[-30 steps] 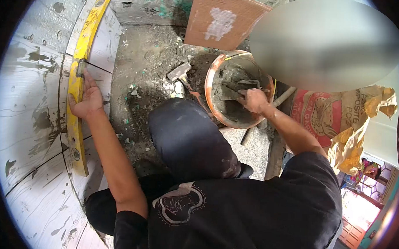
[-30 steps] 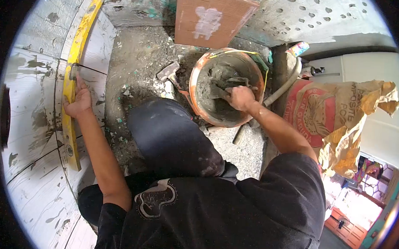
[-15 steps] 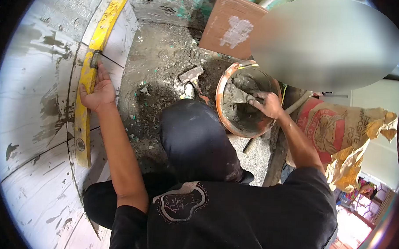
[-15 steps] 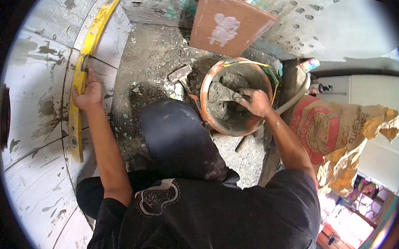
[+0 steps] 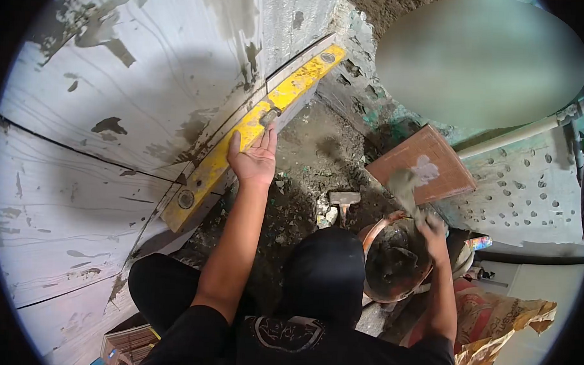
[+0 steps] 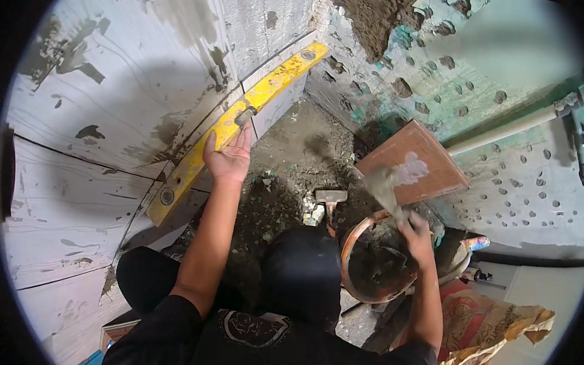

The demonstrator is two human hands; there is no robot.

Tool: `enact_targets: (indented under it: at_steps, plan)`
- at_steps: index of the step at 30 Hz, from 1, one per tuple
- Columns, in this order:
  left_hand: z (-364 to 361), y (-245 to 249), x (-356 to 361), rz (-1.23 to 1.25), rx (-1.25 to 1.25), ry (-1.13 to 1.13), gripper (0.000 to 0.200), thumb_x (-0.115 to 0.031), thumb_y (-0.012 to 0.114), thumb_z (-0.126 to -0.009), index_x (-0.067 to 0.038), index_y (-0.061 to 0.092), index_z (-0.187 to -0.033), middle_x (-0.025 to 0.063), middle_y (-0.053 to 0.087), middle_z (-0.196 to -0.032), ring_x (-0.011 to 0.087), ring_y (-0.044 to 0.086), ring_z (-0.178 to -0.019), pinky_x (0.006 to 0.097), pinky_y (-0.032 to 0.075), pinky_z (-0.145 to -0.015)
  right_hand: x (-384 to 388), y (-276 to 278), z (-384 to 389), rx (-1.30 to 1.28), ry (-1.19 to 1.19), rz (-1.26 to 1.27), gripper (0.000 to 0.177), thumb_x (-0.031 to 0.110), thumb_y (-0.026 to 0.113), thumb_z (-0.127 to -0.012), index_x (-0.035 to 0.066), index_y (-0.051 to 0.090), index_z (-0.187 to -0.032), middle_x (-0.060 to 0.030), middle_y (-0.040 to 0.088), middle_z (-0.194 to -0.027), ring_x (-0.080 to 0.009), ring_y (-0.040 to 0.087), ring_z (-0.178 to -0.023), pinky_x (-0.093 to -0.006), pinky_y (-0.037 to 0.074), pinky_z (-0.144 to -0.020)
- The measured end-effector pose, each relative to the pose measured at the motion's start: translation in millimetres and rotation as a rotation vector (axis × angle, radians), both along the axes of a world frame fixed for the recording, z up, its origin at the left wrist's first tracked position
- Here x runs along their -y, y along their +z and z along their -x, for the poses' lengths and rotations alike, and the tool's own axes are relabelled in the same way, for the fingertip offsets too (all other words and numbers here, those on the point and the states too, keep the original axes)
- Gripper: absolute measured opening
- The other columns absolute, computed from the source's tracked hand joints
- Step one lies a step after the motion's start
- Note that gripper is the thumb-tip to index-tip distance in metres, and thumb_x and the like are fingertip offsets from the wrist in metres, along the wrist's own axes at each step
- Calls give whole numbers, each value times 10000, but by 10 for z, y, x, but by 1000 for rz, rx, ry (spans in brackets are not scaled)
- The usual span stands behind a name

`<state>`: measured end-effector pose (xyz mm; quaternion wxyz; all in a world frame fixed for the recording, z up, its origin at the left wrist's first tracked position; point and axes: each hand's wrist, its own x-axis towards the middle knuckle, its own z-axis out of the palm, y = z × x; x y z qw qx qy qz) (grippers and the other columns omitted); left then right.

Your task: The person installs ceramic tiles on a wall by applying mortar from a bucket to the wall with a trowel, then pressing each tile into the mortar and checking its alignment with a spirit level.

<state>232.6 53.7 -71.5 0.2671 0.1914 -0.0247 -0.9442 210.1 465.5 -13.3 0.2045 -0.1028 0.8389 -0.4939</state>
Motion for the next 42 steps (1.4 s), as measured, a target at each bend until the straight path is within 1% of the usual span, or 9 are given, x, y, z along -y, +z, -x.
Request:
enact_targets:
  at_steps: [7,16,19,26,29,32,33,36,42]
  plan:
    - [-3,39,-2,-35,29,-7,528,-358,494,-819,4,441,-1199,171,444,-1246,328,441,-1145,391,324,-1003,1819,315,919,212,33,410,223,159,529,-828,2,549,-986,-43,566,-756,-96,496,-500,-221,375,-406]
    - [-12,-6,-3,-70,9,2,551,-365,519,-810,6,434,-1208,170,443,-1246,338,430,-1155,391,325,-1001,2827,1194,1787,-143,452,-369,255,219,591,-705,10,617,-849,-30,529,-539,-78,430,-388,-212,327,-327]
    - [-15,22,-9,-61,9,1,557,-368,517,-810,11,432,-1210,170,445,-1245,332,439,-1146,389,328,-998,3126,1378,2001,-138,551,-522,244,189,605,-634,0,646,-783,-49,556,-583,-106,440,-403,-247,332,-336]
    - [-9,-22,5,-73,-10,-13,547,-349,523,-806,19,437,-1201,181,464,-1224,333,456,-1130,394,352,-983,3929,1806,1888,-424,808,-1126,169,136,604,-664,38,655,-792,-72,589,-618,-164,518,-465,-298,402,-380]
    - [-13,-52,14,-78,-24,-10,544,-338,530,-802,27,439,-1196,191,464,-1222,341,454,-1131,399,361,-978,4056,1785,2016,-456,1017,-913,178,83,613,-659,33,662,-823,-92,589,-599,-184,538,-471,-311,438,-401]
    - [-14,-52,21,-61,-24,-19,538,-358,521,-810,19,448,-1187,181,481,-1202,329,472,-1111,386,359,-978,4112,1933,1881,-628,1078,-967,171,49,637,-633,-16,659,-790,-111,593,-588,-197,561,-490,-322,468,-429]
    - [-18,-48,12,-56,-19,-24,535,-368,517,-815,14,452,-1184,175,489,-1192,322,481,-1102,380,357,-978,4183,1904,1896,-717,1061,-1135,159,55,654,-612,-64,644,-717,-126,596,-592,-189,567,-491,-305,477,-435]
    - [-24,-30,13,-84,-18,-29,533,-371,517,-815,13,457,-1180,166,496,-1189,318,484,-1097,377,358,-976,4208,1908,1928,-621,908,-1073,154,56,662,-593,-79,632,-660,-130,591,-576,-190,571,-491,-305,473,-430]
    - [-10,-50,10,-74,-33,-14,526,-361,509,-821,20,454,-1180,171,487,-1198,319,472,-1109,381,354,-980,4209,2071,1885,-621,907,-1082,251,42,646,-604,26,683,-852,-112,604,-606,-158,567,-483,-285,481,-402]
